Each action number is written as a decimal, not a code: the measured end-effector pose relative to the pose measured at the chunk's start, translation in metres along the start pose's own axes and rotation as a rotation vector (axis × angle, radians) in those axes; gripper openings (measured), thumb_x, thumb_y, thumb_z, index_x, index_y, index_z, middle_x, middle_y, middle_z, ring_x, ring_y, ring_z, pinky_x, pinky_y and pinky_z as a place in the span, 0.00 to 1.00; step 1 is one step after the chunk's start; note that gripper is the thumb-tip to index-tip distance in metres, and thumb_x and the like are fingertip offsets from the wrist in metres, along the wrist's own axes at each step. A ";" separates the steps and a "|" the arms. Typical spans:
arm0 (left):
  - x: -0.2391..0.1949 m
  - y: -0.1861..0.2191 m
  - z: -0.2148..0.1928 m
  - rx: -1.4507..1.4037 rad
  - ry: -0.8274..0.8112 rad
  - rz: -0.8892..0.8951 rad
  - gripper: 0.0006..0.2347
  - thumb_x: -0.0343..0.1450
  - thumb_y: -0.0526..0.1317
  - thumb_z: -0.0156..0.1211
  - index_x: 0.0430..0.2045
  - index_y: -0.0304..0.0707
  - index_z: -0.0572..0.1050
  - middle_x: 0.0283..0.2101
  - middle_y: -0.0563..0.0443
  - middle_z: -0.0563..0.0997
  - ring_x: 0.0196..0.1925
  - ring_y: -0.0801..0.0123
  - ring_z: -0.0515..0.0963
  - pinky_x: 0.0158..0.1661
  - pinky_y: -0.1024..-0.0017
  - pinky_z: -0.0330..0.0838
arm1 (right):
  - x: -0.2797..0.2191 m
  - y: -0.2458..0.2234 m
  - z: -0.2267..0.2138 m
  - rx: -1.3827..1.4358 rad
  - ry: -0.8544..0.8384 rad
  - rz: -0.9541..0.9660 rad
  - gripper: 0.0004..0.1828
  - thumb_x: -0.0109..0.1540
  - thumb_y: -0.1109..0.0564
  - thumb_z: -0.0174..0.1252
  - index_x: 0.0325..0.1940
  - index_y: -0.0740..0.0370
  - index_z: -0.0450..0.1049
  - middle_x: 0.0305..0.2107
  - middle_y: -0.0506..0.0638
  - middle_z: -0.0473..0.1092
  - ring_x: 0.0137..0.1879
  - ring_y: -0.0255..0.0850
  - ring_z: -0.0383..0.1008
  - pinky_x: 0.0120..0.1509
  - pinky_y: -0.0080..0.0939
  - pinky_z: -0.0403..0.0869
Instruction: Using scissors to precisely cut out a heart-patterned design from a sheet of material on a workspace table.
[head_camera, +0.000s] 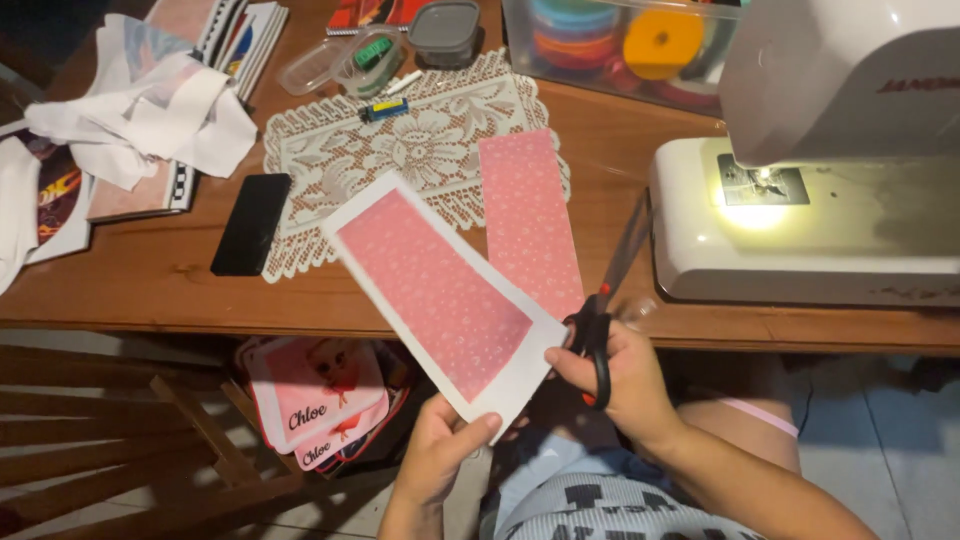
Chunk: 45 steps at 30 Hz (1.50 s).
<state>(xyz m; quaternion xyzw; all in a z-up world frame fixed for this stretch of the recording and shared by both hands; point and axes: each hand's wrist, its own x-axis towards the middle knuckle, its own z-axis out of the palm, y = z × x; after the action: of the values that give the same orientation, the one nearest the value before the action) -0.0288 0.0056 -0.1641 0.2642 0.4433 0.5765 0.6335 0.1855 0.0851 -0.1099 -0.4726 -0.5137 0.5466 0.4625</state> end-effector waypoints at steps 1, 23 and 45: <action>0.004 -0.015 -0.011 -0.028 -0.047 -0.002 0.21 0.63 0.34 0.69 0.50 0.21 0.76 0.45 0.32 0.85 0.42 0.53 0.85 0.47 0.61 0.78 | -0.001 0.004 -0.003 0.060 0.020 0.013 0.09 0.54 0.61 0.73 0.30 0.61 0.76 0.24 0.47 0.77 0.32 0.33 0.74 0.41 0.32 0.73; 0.000 0.036 0.078 0.353 0.694 0.977 0.22 0.71 0.34 0.62 0.61 0.28 0.66 0.65 0.44 0.72 0.64 0.66 0.73 0.69 0.66 0.68 | -0.046 -0.009 -0.045 -0.377 -0.582 -0.080 0.20 0.51 0.46 0.77 0.40 0.55 0.79 0.31 0.41 0.79 0.36 0.29 0.80 0.44 0.31 0.81; -0.024 0.034 0.110 -0.162 0.469 0.817 0.28 0.71 0.31 0.56 0.69 0.40 0.57 0.71 0.45 0.64 0.70 0.60 0.67 0.71 0.54 0.62 | -0.050 -0.037 -0.030 -0.416 -0.513 -0.134 0.23 0.48 0.38 0.77 0.34 0.53 0.77 0.26 0.41 0.80 0.31 0.29 0.82 0.38 0.31 0.80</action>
<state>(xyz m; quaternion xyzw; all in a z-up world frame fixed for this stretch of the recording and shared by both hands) 0.0511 0.0082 -0.0782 0.2295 0.3877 0.8551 0.2566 0.2218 0.0414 -0.0712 -0.3692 -0.7439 0.4995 0.2467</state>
